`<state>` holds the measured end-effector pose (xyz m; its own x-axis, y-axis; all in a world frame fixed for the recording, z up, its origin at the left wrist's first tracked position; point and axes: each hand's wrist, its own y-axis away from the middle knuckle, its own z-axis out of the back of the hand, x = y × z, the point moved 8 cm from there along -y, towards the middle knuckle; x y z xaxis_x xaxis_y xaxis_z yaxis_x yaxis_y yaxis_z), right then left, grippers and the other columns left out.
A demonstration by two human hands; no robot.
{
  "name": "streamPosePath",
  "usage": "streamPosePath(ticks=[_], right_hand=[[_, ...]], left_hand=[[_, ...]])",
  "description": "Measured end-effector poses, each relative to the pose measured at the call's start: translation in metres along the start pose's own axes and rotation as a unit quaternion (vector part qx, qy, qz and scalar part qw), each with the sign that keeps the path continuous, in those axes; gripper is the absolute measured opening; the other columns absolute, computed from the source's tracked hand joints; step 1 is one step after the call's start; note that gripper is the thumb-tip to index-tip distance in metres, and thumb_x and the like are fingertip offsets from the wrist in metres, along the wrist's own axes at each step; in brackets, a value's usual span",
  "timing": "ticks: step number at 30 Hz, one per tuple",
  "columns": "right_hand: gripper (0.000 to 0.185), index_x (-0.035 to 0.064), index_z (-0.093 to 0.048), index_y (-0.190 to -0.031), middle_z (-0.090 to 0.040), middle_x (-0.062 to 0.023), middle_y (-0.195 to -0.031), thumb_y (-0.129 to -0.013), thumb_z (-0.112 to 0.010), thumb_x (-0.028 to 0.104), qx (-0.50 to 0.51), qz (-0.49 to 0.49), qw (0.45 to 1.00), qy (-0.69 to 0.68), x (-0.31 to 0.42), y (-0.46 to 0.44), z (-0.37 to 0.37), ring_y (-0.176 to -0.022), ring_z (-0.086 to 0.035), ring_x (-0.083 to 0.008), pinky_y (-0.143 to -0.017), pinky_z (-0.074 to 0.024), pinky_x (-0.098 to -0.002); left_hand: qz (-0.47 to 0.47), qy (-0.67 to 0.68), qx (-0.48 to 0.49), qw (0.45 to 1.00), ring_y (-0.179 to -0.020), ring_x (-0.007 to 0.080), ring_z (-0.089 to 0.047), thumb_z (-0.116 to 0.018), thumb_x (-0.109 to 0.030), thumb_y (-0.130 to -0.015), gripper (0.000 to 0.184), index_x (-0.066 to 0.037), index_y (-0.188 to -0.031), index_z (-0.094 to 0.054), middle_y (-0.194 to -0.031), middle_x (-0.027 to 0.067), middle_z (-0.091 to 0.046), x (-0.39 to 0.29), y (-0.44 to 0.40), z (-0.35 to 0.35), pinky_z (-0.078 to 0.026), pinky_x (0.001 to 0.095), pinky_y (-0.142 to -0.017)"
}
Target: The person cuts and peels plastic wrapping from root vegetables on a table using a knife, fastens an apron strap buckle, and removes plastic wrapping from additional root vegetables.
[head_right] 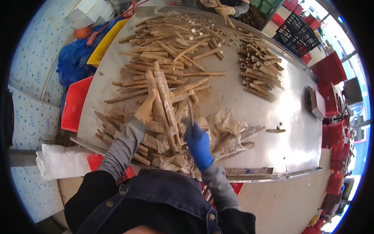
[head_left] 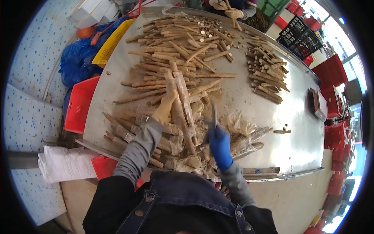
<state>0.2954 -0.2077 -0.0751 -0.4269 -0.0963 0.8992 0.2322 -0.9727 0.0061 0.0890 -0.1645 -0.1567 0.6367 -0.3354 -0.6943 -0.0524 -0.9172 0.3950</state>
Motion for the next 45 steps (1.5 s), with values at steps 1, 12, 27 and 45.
streamPosePath(ticks=[1,12,27,45], right_hand=[[0.021,0.0054,-0.059,-0.103,-0.057,-0.0161,-0.064,-0.084,-0.057,0.013,-0.027,0.001,1.000,-0.005,0.020,-0.022,0.010,-0.060,-0.061,-0.0296,-0.052,-0.0452,-0.0382],[0.017,0.0035,-0.058,-0.080,-0.060,-0.0162,-0.071,-0.077,-0.062,0.020,-0.106,0.095,0.984,0.104,0.011,-0.077,-0.006,-0.063,-0.059,-0.0323,-0.056,-0.0467,-0.0376],[0.028,0.0045,-0.054,-0.107,-0.059,-0.0043,-0.089,-0.090,-0.046,0.026,0.111,-0.219,0.828,-0.505,-0.011,-0.068,-0.103,-0.075,-0.057,-0.0158,-0.071,-0.0472,-0.0283],[0.021,0.0079,-0.057,-0.084,-0.052,-0.0010,-0.061,-0.090,-0.049,0.027,-0.250,-0.172,0.887,-0.348,-0.224,-0.061,0.149,-0.052,-0.049,-0.0130,-0.048,-0.0406,-0.0255]], left_hand=[[-0.007,-0.013,0.016,1.000,-0.104,0.0192,-0.052,-0.061,-0.058,-0.075,0.073,-0.005,-0.122,-0.044,-0.114,0.0081,-0.052,0.006,-0.002,-0.006,-0.047,0.0340,-0.084],[0.033,-0.052,0.018,0.998,-0.090,0.0168,-0.059,-0.068,-0.006,-0.078,0.040,-0.001,-0.113,-0.051,-0.105,0.0100,-0.059,0.037,0.034,-0.052,-0.052,0.0301,-0.071],[-0.052,0.146,0.089,0.984,-0.100,0.0189,-0.053,-0.052,-0.045,-0.087,0.053,-0.008,-0.123,-0.043,-0.110,0.0053,-0.053,0.081,0.012,-0.039,-0.047,0.0315,-0.086],[-0.096,-0.134,-0.257,0.952,-0.075,0.0175,-0.053,-0.071,-0.029,-0.074,0.035,-0.007,-0.098,-0.059,-0.089,0.0038,-0.057,-0.073,-0.100,0.058,-0.042,0.0321,-0.077]])
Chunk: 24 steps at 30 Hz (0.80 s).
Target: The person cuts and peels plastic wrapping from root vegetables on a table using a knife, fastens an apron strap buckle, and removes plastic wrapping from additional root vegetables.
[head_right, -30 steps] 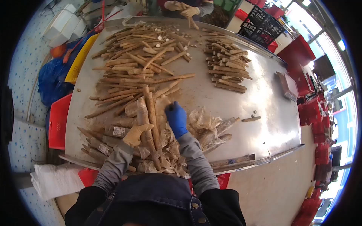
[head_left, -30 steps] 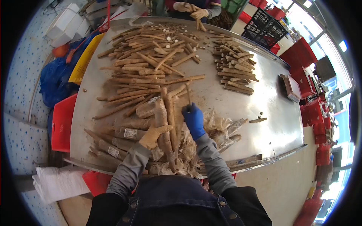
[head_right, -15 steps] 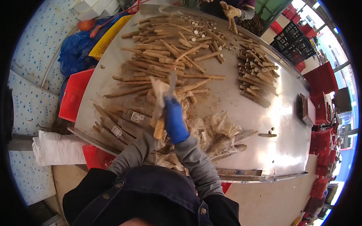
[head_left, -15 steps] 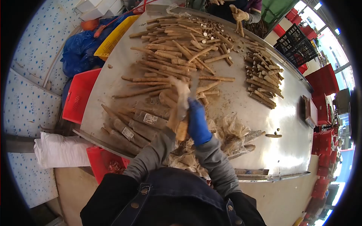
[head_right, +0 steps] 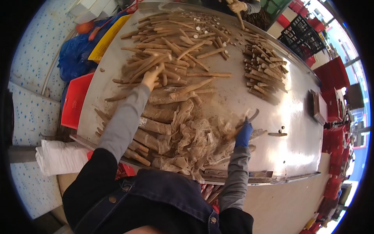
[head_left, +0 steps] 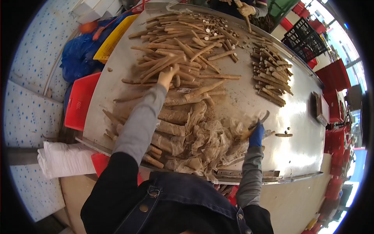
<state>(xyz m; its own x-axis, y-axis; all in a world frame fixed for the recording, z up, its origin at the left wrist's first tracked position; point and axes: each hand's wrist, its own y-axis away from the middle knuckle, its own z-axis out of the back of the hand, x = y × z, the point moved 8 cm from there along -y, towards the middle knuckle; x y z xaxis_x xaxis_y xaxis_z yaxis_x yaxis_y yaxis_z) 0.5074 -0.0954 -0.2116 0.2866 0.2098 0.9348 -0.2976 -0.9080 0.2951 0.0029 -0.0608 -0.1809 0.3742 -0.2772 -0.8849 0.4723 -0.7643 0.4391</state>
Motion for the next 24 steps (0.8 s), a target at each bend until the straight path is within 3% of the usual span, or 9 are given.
streamPosePath(ticks=[3,6,9,11,12,15,18,22,24], right_hand=[[0.023,0.0029,-0.060,-0.099,-0.058,-0.0102,-0.068,-0.090,-0.047,0.020,-0.027,0.209,0.843,0.495,-0.018,0.005,0.038,-0.070,-0.058,-0.0297,-0.066,-0.0470,-0.0375],[0.027,0.0033,-0.058,-0.110,-0.058,-0.0163,-0.098,-0.088,-0.045,0.010,-0.074,0.277,0.824,0.488,0.008,0.057,0.010,-0.092,-0.055,-0.0307,-0.080,-0.0439,-0.0382],[0.029,0.0070,-0.058,-0.112,-0.059,-0.0150,-0.102,-0.087,-0.044,0.007,0.037,0.165,0.931,0.324,0.007,0.082,-0.055,-0.090,-0.056,-0.0288,-0.081,-0.0444,-0.0357],[0.026,0.0098,-0.059,-0.110,-0.063,-0.0152,-0.098,-0.088,-0.045,0.010,0.162,0.313,0.837,0.419,-0.001,0.096,-0.104,-0.086,-0.061,-0.0250,-0.072,-0.0474,-0.0330],[0.023,0.0100,-0.060,-0.107,-0.064,-0.0161,-0.090,-0.089,-0.047,0.013,0.184,0.186,0.849,0.459,0.001,0.101,-0.118,-0.081,-0.063,-0.0277,-0.068,-0.0481,-0.0355],[0.022,0.0096,-0.060,-0.107,-0.065,-0.0126,-0.080,-0.090,-0.047,0.016,0.085,0.311,0.787,0.526,0.022,0.095,-0.097,-0.061,-0.061,-0.0247,-0.056,-0.0470,-0.0347],[0.024,0.0065,-0.059,-0.107,-0.059,-0.0032,-0.069,-0.095,-0.042,0.017,0.039,0.104,0.964,0.241,0.074,0.129,-0.092,-0.049,-0.052,-0.0082,-0.045,-0.0420,-0.0224],[0.026,0.0018,-0.061,-0.099,-0.057,-0.0056,-0.059,-0.095,-0.040,0.017,0.189,0.030,0.964,0.182,0.064,0.165,-0.155,-0.048,-0.054,-0.0094,-0.046,-0.0430,-0.0218],[0.030,-0.0014,-0.061,-0.096,-0.058,-0.0075,-0.056,-0.096,-0.039,0.019,0.190,0.096,0.950,0.228,0.071,0.167,-0.174,-0.048,-0.054,-0.0116,-0.044,-0.0417,-0.0238]], left_hand=[[-0.144,-0.301,0.160,0.929,-0.101,0.0224,-0.052,-0.074,-0.029,-0.068,0.038,-0.005,-0.095,-0.063,-0.110,0.0131,-0.054,0.049,0.018,0.006,-0.042,0.0310,-0.088],[-0.330,-0.678,0.124,0.645,-0.118,0.0304,-0.039,-0.076,-0.033,-0.063,0.075,-0.006,-0.126,-0.045,-0.125,0.0139,-0.044,0.052,0.061,-0.017,-0.034,0.0422,-0.098],[-0.301,-0.748,0.094,0.584,-0.123,0.0326,-0.033,-0.077,-0.036,-0.061,0.083,-0.007,-0.129,-0.039,-0.131,0.0125,-0.038,0.061,0.058,-0.043,-0.031,0.0442,-0.100],[-0.297,-0.738,0.129,0.592,-0.116,0.0338,-0.042,-0.078,-0.033,-0.058,0.078,-0.006,-0.124,-0.045,-0.122,0.0146,-0.046,0.060,0.046,-0.053,-0.036,0.0410,-0.097],[-0.287,-0.737,0.159,0.591,-0.112,0.0333,-0.047,-0.078,-0.032,-0.057,0.076,-0.006,-0.122,-0.048,-0.116,0.0155,-0.052,0.056,0.044,-0.056,-0.038,0.0394,-0.095],[-0.165,-0.726,0.241,0.622,-0.096,0.0316,-0.059,-0.070,-0.041,-0.061,0.066,0.000,-0.111,-0.057,-0.104,0.0212,-0.060,0.038,0.047,-0.054,-0.045,0.0367,-0.086],[-0.109,-0.472,0.394,0.781,-0.092,0.0296,-0.060,-0.068,-0.043,-0.066,0.061,0.004,-0.105,-0.060,-0.104,0.0163,-0.062,0.038,0.051,-0.043,-0.046,0.0369,-0.081],[0.131,0.017,0.380,0.916,-0.093,0.0168,-0.056,-0.071,-0.025,-0.074,0.050,-0.005,-0.115,-0.050,-0.103,0.0055,-0.059,0.017,0.149,-0.041,-0.047,0.0302,-0.084],[0.197,0.129,0.411,0.881,-0.095,0.0164,-0.056,-0.072,-0.024,-0.074,0.054,-0.006,-0.118,-0.047,-0.107,0.0037,-0.057,0.023,0.179,-0.061,-0.048,0.0320,-0.084]])
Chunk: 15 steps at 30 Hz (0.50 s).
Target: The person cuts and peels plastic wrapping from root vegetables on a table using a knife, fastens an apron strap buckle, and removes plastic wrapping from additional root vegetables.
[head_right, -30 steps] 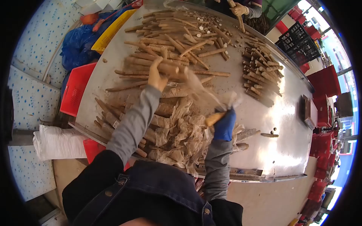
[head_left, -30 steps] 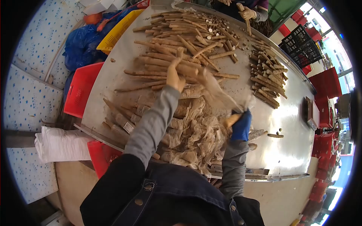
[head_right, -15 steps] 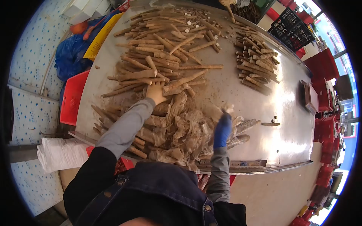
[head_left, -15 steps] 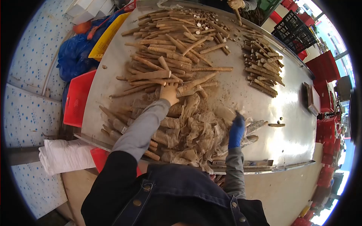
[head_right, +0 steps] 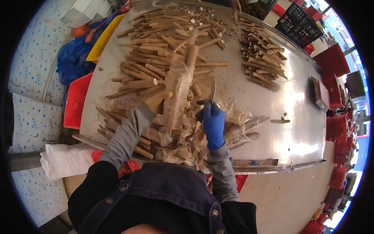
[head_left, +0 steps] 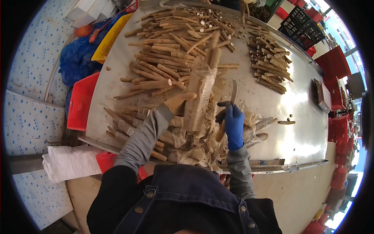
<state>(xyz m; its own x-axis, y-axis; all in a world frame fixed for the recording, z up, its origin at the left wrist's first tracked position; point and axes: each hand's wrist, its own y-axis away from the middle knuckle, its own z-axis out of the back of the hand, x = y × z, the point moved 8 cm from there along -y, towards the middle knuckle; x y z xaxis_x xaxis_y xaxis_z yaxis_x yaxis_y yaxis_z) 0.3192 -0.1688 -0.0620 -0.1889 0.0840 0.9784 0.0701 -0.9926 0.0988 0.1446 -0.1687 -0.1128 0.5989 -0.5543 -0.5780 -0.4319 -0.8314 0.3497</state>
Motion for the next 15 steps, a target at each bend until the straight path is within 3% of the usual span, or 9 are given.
streamPosePath(ticks=[1,5,7,8,10,13,15], right_hand=[[0.030,-0.0009,-0.062,-0.091,-0.056,-0.0068,-0.053,-0.095,-0.041,0.020,-0.012,0.017,1.000,-0.005,0.007,-0.003,-0.003,-0.046,-0.053,-0.0112,-0.045,-0.0412,-0.0238],[0.030,-0.0011,-0.062,-0.087,-0.055,-0.0065,-0.050,-0.095,-0.042,0.020,0.064,0.028,0.995,0.075,0.033,0.008,-0.038,-0.043,-0.052,-0.0116,-0.043,-0.0413,-0.0254],[0.028,0.0016,-0.060,-0.081,-0.057,-0.0154,-0.053,-0.092,-0.047,0.024,0.045,0.024,0.985,0.163,0.025,-0.002,-0.043,-0.046,-0.058,-0.0266,-0.047,-0.0451,-0.0357],[0.030,0.0015,-0.058,-0.077,-0.056,-0.0204,-0.058,-0.090,-0.049,0.026,0.007,0.101,0.976,0.193,0.023,-0.007,-0.044,-0.052,-0.056,-0.0366,-0.047,-0.0443,-0.0412],[0.029,0.0014,-0.057,-0.076,-0.056,-0.0206,-0.058,-0.090,-0.049,0.026,0.016,0.112,0.967,0.228,0.028,-0.007,-0.051,-0.053,-0.056,-0.0381,-0.047,-0.0435,-0.0424],[0.028,0.0016,-0.056,-0.074,-0.055,-0.0208,-0.058,-0.089,-0.049,0.025,0.022,0.134,0.957,0.258,0.025,-0.010,-0.059,-0.053,-0.055,-0.0395,-0.046,-0.0424,-0.0446],[0.028,0.0020,-0.056,-0.074,-0.055,-0.0209,-0.058,-0.089,-0.049,0.025,0.022,0.143,0.957,0.251,0.015,-0.004,-0.062,-0.053,-0.055,-0.0395,-0.046,-0.0421,-0.0456]], left_hand=[[-0.023,-0.020,0.027,0.999,-0.095,0.0181,-0.056,-0.070,-0.022,-0.076,0.049,-0.006,-0.117,-0.049,-0.105,0.0043,-0.058,0.003,-0.009,-0.004,-0.047,0.0324,-0.085],[-0.082,-0.030,-0.065,0.994,-0.095,0.0173,-0.056,-0.068,-0.022,-0.080,0.040,-0.004,-0.112,-0.052,-0.103,0.0058,-0.059,0.012,-0.004,-0.008,-0.046,0.0310,-0.084],[-0.169,-0.085,-0.034,0.981,-0.097,0.0167,-0.055,-0.070,-0.030,-0.078,0.049,-0.003,-0.114,-0.051,-0.106,0.0067,-0.058,0.006,-0.001,-0.016,-0.044,0.0299,-0.085],[-0.171,-0.085,-0.035,0.981,-0.097,0.0167,-0.055,-0.070,-0.030,-0.078,0.049,-0.003,-0.114,-0.051,-0.106,0.0067,-0.058,0.009,-0.003,-0.012,-0.044,0.0299,-0.085],[-0.181,-0.139,-0.084,0.970,-0.099,0.0171,-0.054,-0.074,-0.040,-0.072,0.065,-0.002,-0.117,-0.050,-0.108,0.0077,-0.057,0.014,-0.002,-0.001,-0.043,0.0288,-0.086],[-0.204,-0.205,-0.118,0.950,-0.108,0.0185,-0.047,-0.070,-0.050,-0.072,0.076,-0.004,-0.125,-0.041,-0.114,0.0060,-0.051,0.012,0.004,0.005,-0.039,0.0334,-0.091],[-0.200,-0.178,-0.135,0.954,-0.109,0.0198,-0.045,-0.069,-0.052,-0.072,0.078,-0.003,-0.126,-0.041,-0.115,0.0072,-0.050,0.011,0.007,0.007,-0.039,0.0337,-0.091]])
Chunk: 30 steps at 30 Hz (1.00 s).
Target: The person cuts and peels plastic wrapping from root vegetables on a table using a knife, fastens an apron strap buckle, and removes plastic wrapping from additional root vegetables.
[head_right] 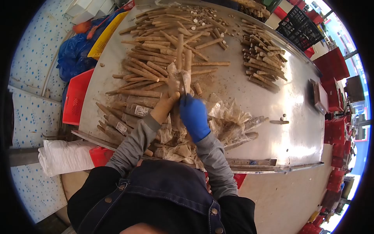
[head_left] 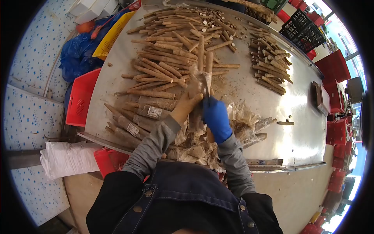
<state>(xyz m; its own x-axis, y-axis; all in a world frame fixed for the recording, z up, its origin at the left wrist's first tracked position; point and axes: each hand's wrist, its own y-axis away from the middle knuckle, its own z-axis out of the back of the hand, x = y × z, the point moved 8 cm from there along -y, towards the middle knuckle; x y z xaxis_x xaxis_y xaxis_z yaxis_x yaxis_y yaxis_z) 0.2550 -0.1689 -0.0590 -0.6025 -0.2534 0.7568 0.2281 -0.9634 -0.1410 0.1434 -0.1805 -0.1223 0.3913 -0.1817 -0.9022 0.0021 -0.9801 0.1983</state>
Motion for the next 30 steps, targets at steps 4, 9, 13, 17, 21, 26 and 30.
streamPosePath(ticks=[4,9,13,17,21,26,30], right_hand=[[0.021,0.0043,-0.056,-0.077,-0.054,-0.0208,-0.056,-0.086,-0.052,0.022,0.064,0.045,0.995,0.060,-0.012,0.077,-0.022,-0.051,-0.054,-0.0395,-0.044,-0.0419,-0.0468],[0.015,0.0079,-0.061,-0.099,-0.049,-0.0128,-0.050,-0.088,-0.053,0.014,-0.035,-0.051,0.986,-0.152,-0.007,0.054,0.028,-0.040,-0.051,-0.0258,-0.040,-0.0391,-0.0346],[0.044,0.0114,-0.051,-0.122,-0.053,-0.0068,-0.064,-0.079,-0.060,0.011,-0.055,0.071,0.996,-0.006,0.031,-0.017,0.045,-0.058,-0.055,-0.0136,-0.052,-0.0434,-0.0287],[0.033,0.0069,-0.057,-0.107,-0.055,-0.0065,-0.069,-0.076,-0.064,0.015,-0.063,0.101,0.993,0.003,0.007,-0.035,0.032,-0.060,-0.052,-0.0185,-0.056,-0.0438,-0.0301],[0.014,0.0002,-0.059,-0.082,-0.057,-0.0016,-0.069,-0.084,-0.059,0.014,-0.106,-0.087,0.965,-0.222,-0.035,-0.033,0.018,-0.061,-0.050,-0.0084,-0.055,-0.0421,-0.0241],[0.014,-0.0008,-0.061,-0.083,-0.062,-0.0028,-0.071,-0.085,-0.058,0.013,-0.137,-0.142,0.913,-0.358,-0.078,-0.024,0.001,-0.064,-0.053,-0.0077,-0.057,-0.0417,-0.0231],[0.018,-0.0002,-0.062,-0.088,-0.063,-0.0054,-0.080,-0.087,-0.055,0.016,-0.077,-0.254,0.813,-0.518,-0.091,-0.008,-0.021,-0.073,-0.058,-0.0133,-0.065,-0.0468,-0.0255]], left_hand=[[0.005,0.071,-0.069,0.995,-0.115,0.0250,-0.044,-0.073,-0.062,-0.051,0.112,-0.001,-0.134,-0.030,-0.125,0.0141,-0.045,-0.027,-0.002,0.019,-0.040,0.0347,-0.093],[0.057,0.035,-0.059,0.996,-0.115,0.0230,-0.043,-0.068,-0.051,-0.073,0.092,-0.001,-0.136,-0.025,-0.127,0.0127,-0.043,-0.026,-0.013,0.037,-0.040,0.0344,-0.093],[0.042,0.023,0.015,0.999,-0.112,0.0228,-0.046,-0.071,-0.037,-0.076,0.079,0.001,-0.133,-0.032,-0.126,0.0137,-0.045,0.003,-0.005,0.007,-0.041,0.0334,-0.090],[0.065,-0.083,0.039,0.994,-0.107,0.0211,-0.049,-0.075,-0.026,-0.072,0.073,0.001,-0.129,-0.037,-0.116,0.0116,-0.052,-0.003,0.015,-0.006,-0.043,0.0324,-0.088],[0.156,0.019,0.060,0.986,-0.100,0.0190,-0.054,-0.075,-0.019,-0.070,0.065,-0.002,-0.125,-0.043,-0.111,0.0096,-0.055,0.020,0.021,-0.011,-0.047,0.0292,-0.082],[0.262,0.173,0.089,0.945,-0.085,0.0155,-0.059,-0.063,-0.024,-0.080,0.046,-0.003,-0.118,-0.050,-0.102,0.0069,-0.059,0.060,0.035,-0.001,-0.050,0.0268,-0.076],[0.237,0.185,0.131,0.945,-0.096,0.0194,-0.056,-0.062,-0.035,-0.079,0.056,-0.002,-0.122,-0.046,-0.110,0.0106,-0.055,0.055,0.048,-0.006,-0.048,0.0296,-0.084]])
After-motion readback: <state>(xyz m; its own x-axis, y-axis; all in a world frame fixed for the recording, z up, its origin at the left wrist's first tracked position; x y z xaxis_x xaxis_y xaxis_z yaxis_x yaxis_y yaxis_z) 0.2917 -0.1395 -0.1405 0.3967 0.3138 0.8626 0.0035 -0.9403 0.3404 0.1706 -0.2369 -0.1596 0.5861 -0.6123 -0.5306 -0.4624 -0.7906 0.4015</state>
